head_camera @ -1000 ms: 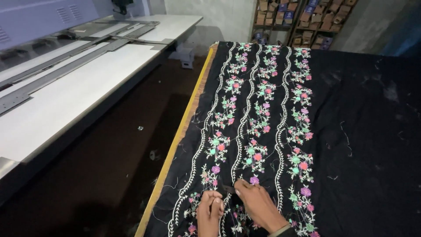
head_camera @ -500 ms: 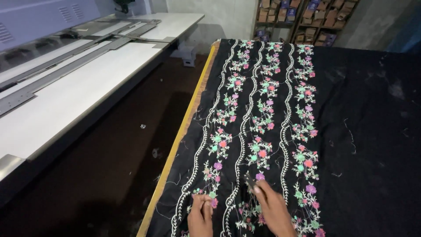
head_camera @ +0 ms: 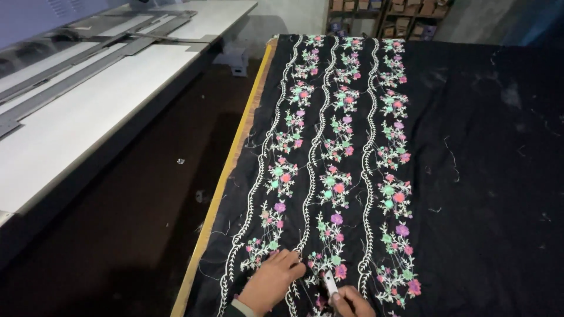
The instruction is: Trimming excess embroidery threads from a piece of black fabric with floral patterns using a small hand-held blade.
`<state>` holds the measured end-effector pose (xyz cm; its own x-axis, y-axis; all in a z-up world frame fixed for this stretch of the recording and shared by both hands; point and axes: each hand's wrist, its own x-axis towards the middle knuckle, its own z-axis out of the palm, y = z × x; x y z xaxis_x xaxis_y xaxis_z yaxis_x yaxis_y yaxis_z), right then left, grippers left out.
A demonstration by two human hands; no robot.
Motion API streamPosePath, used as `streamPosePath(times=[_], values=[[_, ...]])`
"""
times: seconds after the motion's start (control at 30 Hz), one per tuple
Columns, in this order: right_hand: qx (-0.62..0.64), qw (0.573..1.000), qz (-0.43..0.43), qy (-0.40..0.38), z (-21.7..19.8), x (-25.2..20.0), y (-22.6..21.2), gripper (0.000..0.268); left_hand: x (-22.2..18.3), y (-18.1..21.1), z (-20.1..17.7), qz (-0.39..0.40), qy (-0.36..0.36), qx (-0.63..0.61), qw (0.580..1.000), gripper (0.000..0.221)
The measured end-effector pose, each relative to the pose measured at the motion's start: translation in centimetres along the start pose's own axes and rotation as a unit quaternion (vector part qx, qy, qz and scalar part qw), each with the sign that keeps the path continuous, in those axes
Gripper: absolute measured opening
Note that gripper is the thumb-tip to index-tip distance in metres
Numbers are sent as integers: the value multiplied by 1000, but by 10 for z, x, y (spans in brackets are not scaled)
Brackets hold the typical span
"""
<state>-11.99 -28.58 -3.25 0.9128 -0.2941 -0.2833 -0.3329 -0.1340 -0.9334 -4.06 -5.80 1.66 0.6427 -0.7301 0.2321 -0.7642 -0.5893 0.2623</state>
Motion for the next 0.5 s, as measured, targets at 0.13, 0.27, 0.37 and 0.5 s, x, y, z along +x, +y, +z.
streamPosePath(times=[0.13, 0.27, 0.37, 0.5], values=[[-19, 998, -21, -55, -7, 4, -3, 24, -8, 3, -31, 15, -50, -8, 999, 10], [-37, 999, 9, -36, 3, 3, 12, 26, -9, 6, -46, 10, -110, -57, 992, 9], [-105, 992, -72, -24, 11, 30, 74, 28, -7, 26, -63, 56, -28, -140, 988, 17], [18, 994, -94, -43, 26, 28, 90, 17, -4, 45, -73, -71, -6, -278, 958, 18]])
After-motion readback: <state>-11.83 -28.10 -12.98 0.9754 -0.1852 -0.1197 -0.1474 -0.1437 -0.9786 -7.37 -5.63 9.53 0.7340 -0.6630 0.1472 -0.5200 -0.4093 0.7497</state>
